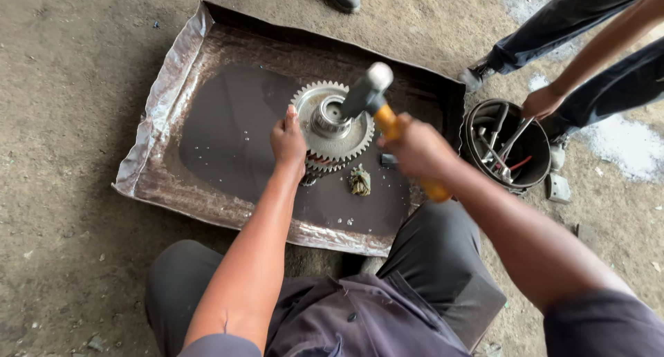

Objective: The person cleans a gear assembly by hand with a cloth in a tray of fluid, then holds the assembly while another person uses a hammer and a metal rod to drive a component into place.

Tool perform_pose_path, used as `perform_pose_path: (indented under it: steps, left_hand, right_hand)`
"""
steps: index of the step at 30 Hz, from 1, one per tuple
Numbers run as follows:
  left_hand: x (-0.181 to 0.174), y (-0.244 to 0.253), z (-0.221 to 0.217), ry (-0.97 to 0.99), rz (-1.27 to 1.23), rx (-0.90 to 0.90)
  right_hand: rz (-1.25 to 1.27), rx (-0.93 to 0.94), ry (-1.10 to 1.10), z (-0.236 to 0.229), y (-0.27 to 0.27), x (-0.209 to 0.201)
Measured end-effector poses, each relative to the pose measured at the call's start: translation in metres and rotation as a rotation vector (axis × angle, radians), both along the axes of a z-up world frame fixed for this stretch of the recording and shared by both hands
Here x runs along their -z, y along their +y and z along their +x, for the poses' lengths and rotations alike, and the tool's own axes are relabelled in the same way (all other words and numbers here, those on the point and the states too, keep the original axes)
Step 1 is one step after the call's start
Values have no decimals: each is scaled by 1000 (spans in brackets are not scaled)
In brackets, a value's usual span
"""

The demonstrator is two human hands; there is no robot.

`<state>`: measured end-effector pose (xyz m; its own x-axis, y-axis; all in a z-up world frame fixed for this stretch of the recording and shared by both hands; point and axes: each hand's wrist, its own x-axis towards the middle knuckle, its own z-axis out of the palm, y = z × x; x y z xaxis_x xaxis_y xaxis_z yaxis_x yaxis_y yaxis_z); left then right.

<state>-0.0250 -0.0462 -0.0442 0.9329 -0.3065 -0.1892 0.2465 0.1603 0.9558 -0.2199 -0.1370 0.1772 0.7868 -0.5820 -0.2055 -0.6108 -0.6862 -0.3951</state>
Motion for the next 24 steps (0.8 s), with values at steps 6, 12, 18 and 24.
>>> perform_pose_path:
  steps: [6, 12, 18, 24]
  left_hand:
    - [3, -3, 7, 62, 5, -15]
    - [-1, 3, 16, 69, 2, -14]
    - [-5, 12, 10, 53, 5, 10]
    - [-9, 4, 10, 72, -21, 19]
  right_hand:
    - [206, 195, -445, -1, -10, -37]
    - [78, -151, -1185, 17, -15, -23]
    - [-197, -153, -78, 44, -11, 27]
    - [203, 115, -500, 30, -2, -32]
